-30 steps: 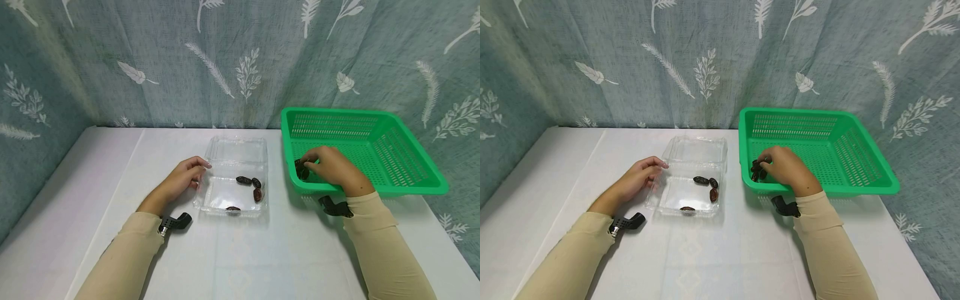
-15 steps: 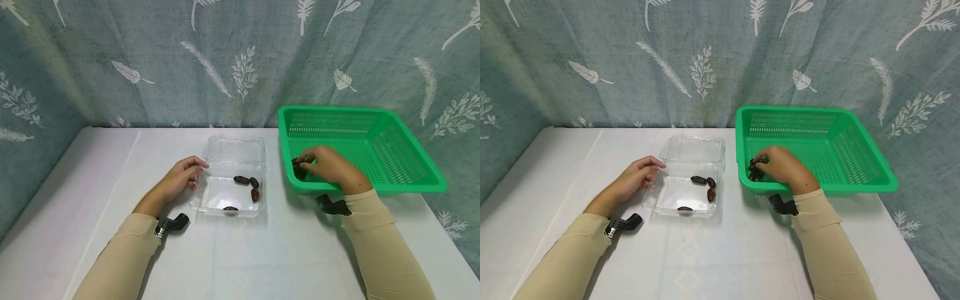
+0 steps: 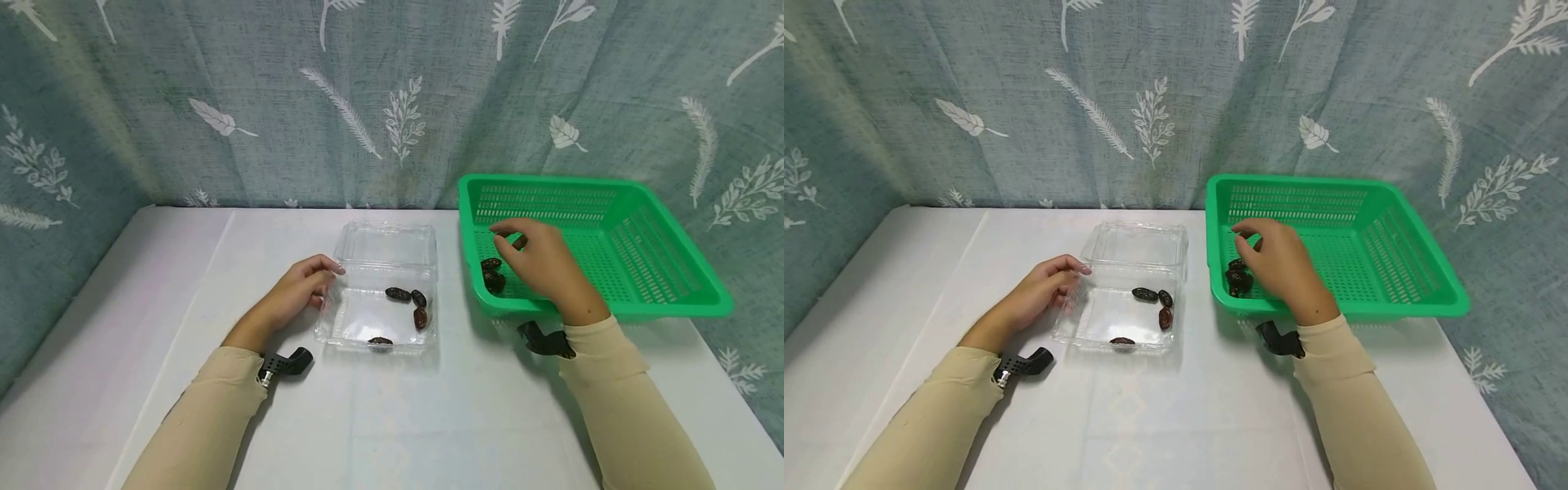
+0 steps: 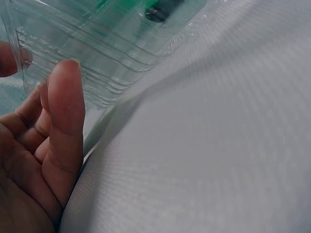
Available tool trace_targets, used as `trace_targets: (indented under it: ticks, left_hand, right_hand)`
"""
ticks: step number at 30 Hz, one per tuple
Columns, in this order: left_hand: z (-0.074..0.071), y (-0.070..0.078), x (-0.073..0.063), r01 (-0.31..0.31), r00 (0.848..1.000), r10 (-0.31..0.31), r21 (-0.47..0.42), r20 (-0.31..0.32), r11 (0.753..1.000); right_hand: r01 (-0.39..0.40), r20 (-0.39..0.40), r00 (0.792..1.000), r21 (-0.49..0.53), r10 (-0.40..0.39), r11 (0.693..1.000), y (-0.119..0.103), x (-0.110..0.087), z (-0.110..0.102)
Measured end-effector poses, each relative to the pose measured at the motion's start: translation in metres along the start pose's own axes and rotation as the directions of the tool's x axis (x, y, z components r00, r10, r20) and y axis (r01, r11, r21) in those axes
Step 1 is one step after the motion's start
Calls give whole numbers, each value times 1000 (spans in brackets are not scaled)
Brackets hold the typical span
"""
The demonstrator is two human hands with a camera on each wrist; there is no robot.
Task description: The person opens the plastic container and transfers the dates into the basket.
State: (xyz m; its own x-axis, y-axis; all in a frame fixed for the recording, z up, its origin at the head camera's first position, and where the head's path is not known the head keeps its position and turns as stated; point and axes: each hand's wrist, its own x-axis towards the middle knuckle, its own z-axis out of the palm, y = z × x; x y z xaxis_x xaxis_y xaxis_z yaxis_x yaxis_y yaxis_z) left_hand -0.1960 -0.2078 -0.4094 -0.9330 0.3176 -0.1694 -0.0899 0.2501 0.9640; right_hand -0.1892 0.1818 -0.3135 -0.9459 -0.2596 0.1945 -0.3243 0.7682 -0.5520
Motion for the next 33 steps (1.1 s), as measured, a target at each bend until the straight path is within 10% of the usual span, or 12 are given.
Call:
trace_targets:
  ticks: [5, 12, 33]
  left_hand:
    - [-1, -1, -3, -5, 1000, 6, 4, -9, 1000]
    - [-1, -2, -4, -14, 1000, 14, -1, -9, 1000]
    - [-3, -1, -2, -16, 1000, 16, -14, 0, 1000]
  right_hand:
    - [116, -105, 989, 141, -101, 983, -26, -8, 4]
    - [122, 43, 988, 348, -145, 930, -58, -23, 13]
    - [174, 221, 942, 327, -254, 929, -77, -35, 68]
